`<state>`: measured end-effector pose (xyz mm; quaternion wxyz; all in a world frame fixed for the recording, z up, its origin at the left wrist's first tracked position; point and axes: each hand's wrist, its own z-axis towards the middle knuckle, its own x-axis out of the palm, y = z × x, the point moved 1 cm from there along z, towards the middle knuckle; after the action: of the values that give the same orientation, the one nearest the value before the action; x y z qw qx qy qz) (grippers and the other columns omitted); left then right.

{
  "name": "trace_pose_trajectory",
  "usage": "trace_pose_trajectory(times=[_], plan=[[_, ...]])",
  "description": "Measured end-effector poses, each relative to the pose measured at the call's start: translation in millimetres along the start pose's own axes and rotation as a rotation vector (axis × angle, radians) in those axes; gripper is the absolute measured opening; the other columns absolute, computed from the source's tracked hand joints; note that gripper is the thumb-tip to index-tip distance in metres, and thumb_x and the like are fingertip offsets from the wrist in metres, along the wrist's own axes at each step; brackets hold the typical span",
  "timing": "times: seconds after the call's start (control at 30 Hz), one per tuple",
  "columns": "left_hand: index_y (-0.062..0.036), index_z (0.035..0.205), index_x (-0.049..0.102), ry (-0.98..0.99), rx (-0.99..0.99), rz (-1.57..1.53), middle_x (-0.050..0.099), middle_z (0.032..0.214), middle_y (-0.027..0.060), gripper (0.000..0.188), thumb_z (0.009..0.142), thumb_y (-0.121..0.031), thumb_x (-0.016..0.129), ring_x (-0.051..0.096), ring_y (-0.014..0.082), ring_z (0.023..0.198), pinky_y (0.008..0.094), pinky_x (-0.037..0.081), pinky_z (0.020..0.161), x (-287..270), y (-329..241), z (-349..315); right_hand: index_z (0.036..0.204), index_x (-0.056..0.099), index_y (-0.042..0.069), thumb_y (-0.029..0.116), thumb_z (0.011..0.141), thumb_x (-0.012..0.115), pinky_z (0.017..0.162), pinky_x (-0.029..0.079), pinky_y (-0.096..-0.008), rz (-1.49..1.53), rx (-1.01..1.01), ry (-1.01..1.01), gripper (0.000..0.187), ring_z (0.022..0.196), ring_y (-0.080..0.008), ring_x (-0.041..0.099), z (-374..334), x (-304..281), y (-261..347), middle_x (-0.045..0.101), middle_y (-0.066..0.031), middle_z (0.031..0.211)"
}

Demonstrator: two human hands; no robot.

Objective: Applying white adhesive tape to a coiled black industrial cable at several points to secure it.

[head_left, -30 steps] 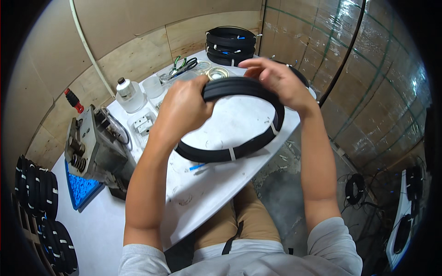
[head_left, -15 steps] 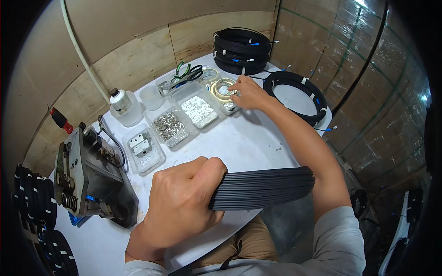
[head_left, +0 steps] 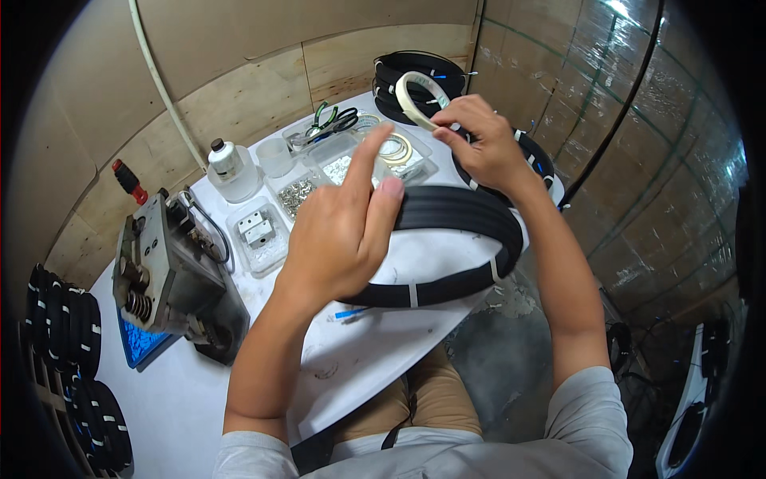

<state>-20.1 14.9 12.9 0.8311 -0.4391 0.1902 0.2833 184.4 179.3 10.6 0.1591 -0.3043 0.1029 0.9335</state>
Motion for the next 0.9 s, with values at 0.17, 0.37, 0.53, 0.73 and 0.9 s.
trace_pose_trajectory(times=[0.17,0.37,0.53,0.73,0.9], plan=[[-0.0139,0.152,0.037,-0.041,-0.019,0.042,0.057,0.061,0.0115,0.051,0.104,-0.029,0.044,0.055,0.0257,0.055,0.0371,0.043,0.06,9.0,2.9,10.5,0.102,0.071,0.005,0.01,0.085,0.074,0.087,0.052,-0.0378,-0.081,-0.091,0.103,0.018,0.101,-0.0279,0.064,5.4,-57.2,55.7,0.069,-0.0095,0.098],[-0.0231,0.138,0.052,0.015,0.061,0.08,0.061,0.057,0.0132,0.038,0.102,-0.036,0.045,0.063,0.0392,0.06,0.0506,0.047,0.061,11.5,-7.6,0.8,0.1,0.071,0.002,0.014,0.089,0.069,0.079,0.05,-0.0396,-0.107,0.017,0.085,0.016,0.09,-0.0302,0.061,0.5,-64.5,75.6,0.067,-0.0111,0.09],[-0.0086,0.118,0.05,-0.015,-0.009,0.04,0.064,0.063,0.0137,0.033,0.101,-0.037,0.051,0.062,0.0311,0.061,0.043,0.046,0.062,12.6,-18.3,-7.2,0.101,0.071,0.003,0.016,0.09,0.07,0.079,0.049,-0.0396,-0.056,0.059,0.162,0.018,0.089,-0.0293,0.061,2.7,-73.7,90.0,0.067,-0.0105,0.09],[-0.0064,0.116,0.045,-0.061,-0.027,-0.046,0.067,0.068,0.0165,0.037,0.099,-0.038,0.054,0.067,0.0397,0.069,0.0489,0.048,0.066,12.0,-13.1,-5.7,0.106,0.072,0.006,0.007,0.088,0.07,0.076,0.049,-0.0365,-0.064,-0.092,0.307,0.018,0.089,-0.0257,0.06,6.2,-82.7,109.0,0.065,-0.0084,0.093],[-0.0078,0.113,0.047,-0.082,-0.046,-0.002,0.067,0.068,0.0185,0.032,0.1,-0.037,0.052,0.066,0.0422,0.07,0.0513,0.047,0.065,14.5,-14.0,-6.0,0.107,0.072,0.007,0.008,0.089,0.07,0.082,0.047,-0.0391,-0.099,-0.112,0.359,0.018,0.094,-0.0271,0.058,6.2,-83.3,111.6,0.064,-0.0084,0.094]])
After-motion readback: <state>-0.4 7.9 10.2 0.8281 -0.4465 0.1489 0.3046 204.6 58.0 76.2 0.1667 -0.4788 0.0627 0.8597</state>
